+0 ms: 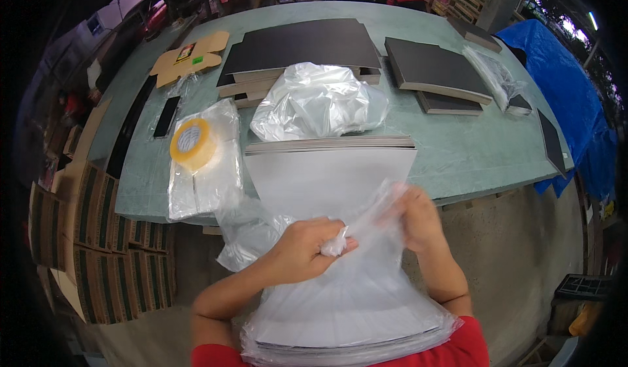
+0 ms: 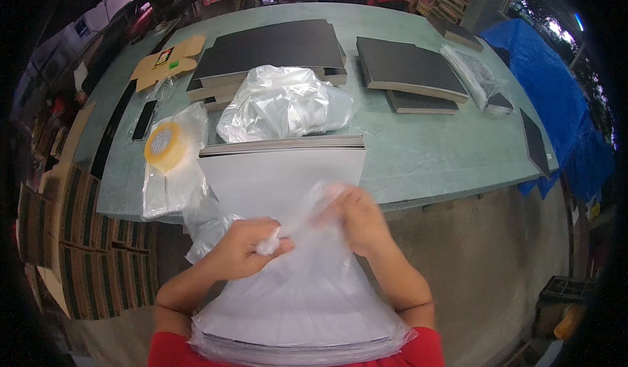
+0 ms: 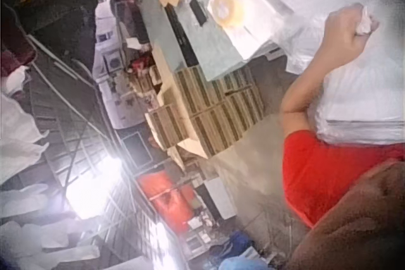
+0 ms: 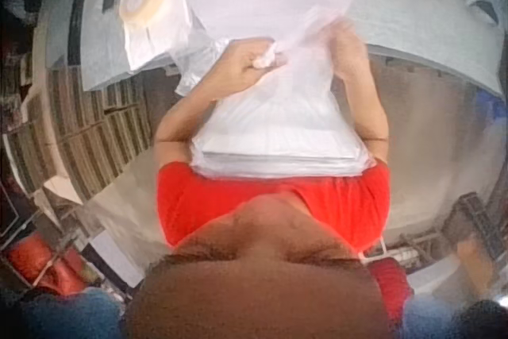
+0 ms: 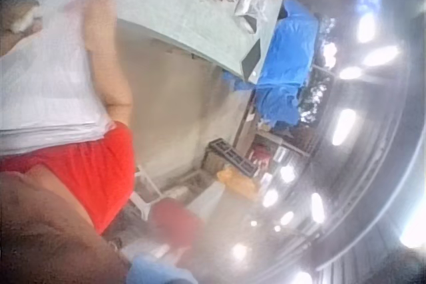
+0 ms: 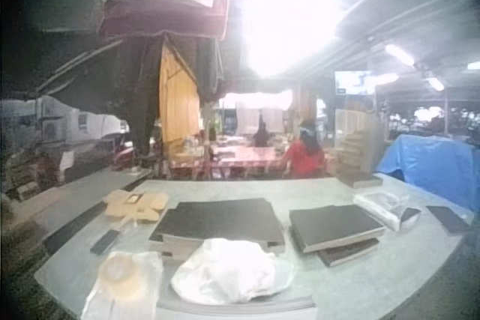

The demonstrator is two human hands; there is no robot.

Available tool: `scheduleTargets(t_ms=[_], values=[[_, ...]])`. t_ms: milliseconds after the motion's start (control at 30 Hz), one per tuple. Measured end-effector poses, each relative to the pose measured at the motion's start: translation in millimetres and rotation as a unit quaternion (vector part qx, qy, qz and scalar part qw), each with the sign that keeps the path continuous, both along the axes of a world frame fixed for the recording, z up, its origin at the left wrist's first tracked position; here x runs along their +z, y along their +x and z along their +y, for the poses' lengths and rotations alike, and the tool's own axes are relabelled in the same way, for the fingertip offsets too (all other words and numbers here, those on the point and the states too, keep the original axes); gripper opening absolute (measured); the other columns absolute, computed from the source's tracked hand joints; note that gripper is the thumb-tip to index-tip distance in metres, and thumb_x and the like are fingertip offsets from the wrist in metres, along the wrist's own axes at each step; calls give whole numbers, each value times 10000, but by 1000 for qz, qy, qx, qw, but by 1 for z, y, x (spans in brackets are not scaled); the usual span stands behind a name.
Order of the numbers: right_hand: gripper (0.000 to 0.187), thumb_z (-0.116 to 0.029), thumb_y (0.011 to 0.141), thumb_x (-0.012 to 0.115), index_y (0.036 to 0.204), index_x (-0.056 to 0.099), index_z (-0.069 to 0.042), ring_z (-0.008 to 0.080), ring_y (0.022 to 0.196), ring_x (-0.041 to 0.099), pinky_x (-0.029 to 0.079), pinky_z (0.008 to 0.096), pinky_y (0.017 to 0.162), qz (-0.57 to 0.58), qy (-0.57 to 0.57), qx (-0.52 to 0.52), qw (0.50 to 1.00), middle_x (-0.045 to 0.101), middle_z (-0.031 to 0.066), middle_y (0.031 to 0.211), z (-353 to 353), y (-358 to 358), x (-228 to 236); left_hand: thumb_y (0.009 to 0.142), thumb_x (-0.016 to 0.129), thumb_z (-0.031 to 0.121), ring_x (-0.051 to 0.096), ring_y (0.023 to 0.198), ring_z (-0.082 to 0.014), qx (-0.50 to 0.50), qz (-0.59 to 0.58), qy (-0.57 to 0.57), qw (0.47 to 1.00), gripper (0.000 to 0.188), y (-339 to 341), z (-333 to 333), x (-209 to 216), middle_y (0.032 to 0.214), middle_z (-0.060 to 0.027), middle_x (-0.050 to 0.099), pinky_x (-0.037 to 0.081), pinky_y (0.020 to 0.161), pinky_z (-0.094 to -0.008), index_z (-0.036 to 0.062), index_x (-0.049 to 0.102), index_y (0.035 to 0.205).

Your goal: The person wraps individual black folders in protective plastic film by sliding the plastic around the edges and pressing it down by hand.

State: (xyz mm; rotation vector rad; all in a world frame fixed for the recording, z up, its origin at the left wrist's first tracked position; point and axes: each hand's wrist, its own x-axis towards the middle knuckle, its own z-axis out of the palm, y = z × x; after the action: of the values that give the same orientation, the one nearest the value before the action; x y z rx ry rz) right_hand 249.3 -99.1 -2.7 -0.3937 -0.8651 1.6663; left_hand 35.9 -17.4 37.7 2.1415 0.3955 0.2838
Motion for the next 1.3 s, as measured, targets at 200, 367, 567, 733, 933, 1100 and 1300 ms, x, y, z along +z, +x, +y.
scheduleTargets(t_ms=[200,367,567,733,933,1100,1300], values=[[247,-248,805,558,863,593,-11,135,643,546,422,243,565,-333,78,201,918,582,53,691,-15,-38,10,785,586,177,457,631,-56,67,-177,-400,897,173,-3,9,16,677,-13,528,387,593,-228,10,551,757],[299,-250,824,509,700,553,18,179,635,562,429,273,565,-107,92,316,938,587,82,683,-29,-12,24,800,553,102,507,612,-116,-177,-123,-223,951,83,-12,36,3,704,-43,562,405,590,-241,21,557,787],[193,-206,706,547,731,610,-25,280,713,572,431,410,743,-850,4,342,400,583,166,663,-32,-10,14,773,540,219,563,639,-301,-346,161,-107,918,229,-15,13,32,631,-111,559,434,541,-363,1,506,833],[127,-165,664,545,698,619,-69,247,734,547,302,478,895,-962,177,29,208,578,100,672,-30,-1,22,738,509,255,523,631,-287,-116,116,297,941,264,-33,10,-16,767,-183,545,433,525,-354,-5,487,779],[246,-132,675,524,911,577,-86,227,765,540,361,389,862,-957,255,-36,133,547,85,895,-41,6,41,705,461,129,573,620,-276,-255,265,250,896,160,-29,-13,5,795,-191,564,444,489,-378,-4,528,762],[200,-31,644,519,842,519,-62,201,739,532,431,328,657,-786,158,-116,587,513,74,837,-14,-7,107,746,493,188,589,651,-274,-173,354,287,873,184,-84,15,-52,640,-147,564,466,589,-396,31,555,673],[453,22,492,560,937,507,-45,239,744,512,423,345,643,-752,116,-262,594,502,110,878,-6,-14,64,667,531,-36,577,736,-177,447,-68,-6,892,402,-110,80,5,752,-89,577,468,625,-292,66,508,1055]])
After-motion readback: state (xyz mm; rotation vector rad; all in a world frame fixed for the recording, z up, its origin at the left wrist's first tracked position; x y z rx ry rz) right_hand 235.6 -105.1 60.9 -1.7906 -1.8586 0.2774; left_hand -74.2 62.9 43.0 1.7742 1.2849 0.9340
